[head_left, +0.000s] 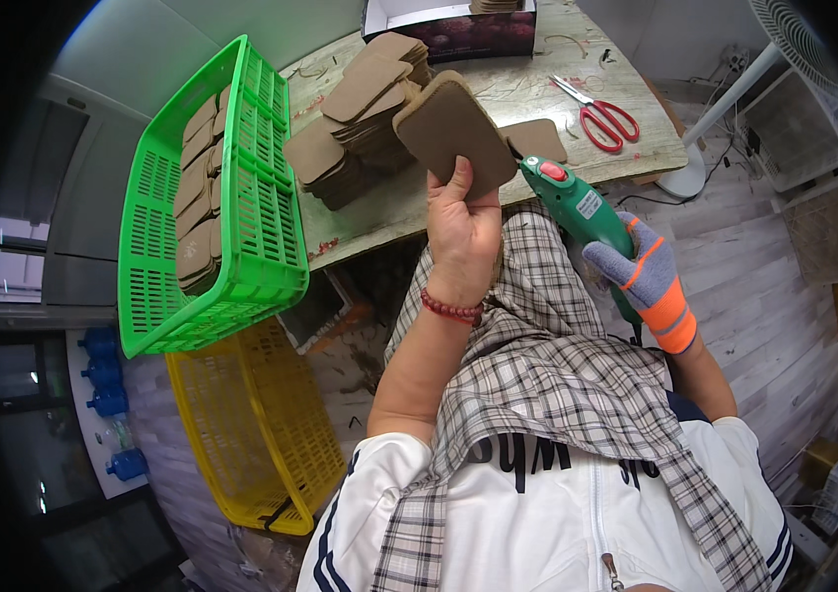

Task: The person sits on the floor and uses a green rotary tool to smooth the edges of stacked brown cardboard pieces. They handle the pieces one at a time, rotating them to smooth all sides, and place the finished pieces into a white box.

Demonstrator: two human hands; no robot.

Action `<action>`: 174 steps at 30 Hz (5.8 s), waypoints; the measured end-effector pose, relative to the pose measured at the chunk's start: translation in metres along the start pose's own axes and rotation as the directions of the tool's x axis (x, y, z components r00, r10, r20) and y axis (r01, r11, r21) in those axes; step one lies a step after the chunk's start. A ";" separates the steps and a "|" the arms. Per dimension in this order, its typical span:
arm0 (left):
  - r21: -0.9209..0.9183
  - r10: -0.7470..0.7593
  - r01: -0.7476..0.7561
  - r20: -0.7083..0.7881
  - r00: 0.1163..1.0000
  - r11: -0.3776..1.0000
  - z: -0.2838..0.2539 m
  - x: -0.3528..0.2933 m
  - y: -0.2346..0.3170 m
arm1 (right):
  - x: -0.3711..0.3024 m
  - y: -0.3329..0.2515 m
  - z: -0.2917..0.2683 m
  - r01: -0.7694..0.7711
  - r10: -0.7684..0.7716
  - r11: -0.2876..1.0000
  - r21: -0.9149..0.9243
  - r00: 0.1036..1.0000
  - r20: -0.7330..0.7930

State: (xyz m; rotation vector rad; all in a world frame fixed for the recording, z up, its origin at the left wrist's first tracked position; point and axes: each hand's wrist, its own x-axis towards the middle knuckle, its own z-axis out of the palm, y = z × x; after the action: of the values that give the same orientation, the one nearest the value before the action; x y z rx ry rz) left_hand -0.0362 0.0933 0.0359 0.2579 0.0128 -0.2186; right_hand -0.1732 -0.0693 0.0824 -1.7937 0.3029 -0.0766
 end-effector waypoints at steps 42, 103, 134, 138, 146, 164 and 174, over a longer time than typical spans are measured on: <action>0.994 -0.389 0.047 -0.006 0.921 0.094 -0.022 -0.040 0.116 | 0.006 -0.006 -0.005 -0.108 0.128 0.991 -0.080 0.936 0.328; 0.865 0.161 -0.038 0.136 0.978 -0.500 -0.012 0.183 0.179 | 0.014 0.048 -0.020 -0.122 0.122 0.993 -0.004 0.988 0.099; -0.281 -0.006 -0.013 -0.066 0.998 0.960 0.025 0.049 0.017 | 0.033 -0.015 0.020 -0.035 0.032 0.983 0.179 0.999 0.018; -0.242 -0.024 0.001 -0.091 0.996 0.970 0.022 0.044 0.008 | 0.034 -0.016 0.020 -0.031 0.032 0.986 0.161 0.999 -0.004; -0.074 -0.032 0.033 0.021 0.999 0.997 0.004 0.030 -0.006 | 0.039 -0.015 0.012 0.001 0.007 0.993 0.118 0.998 -0.065; 0.615 -0.220 0.099 0.124 0.967 0.782 -0.020 0.018 0.067 | 0.028 -0.027 -0.036 -0.046 0.057 0.995 -0.084 0.988 0.145; 0.751 -0.421 0.270 0.012 0.907 0.602 -0.020 0.002 0.081 | 0.029 -0.023 -0.025 -0.071 0.084 0.995 -0.071 0.977 0.196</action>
State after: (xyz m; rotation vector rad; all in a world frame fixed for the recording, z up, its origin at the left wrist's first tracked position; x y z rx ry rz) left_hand -0.0161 0.1742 0.0367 1.0674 -0.2269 -0.6482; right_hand -0.1470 -0.0954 0.1074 -1.8333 0.2337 0.1688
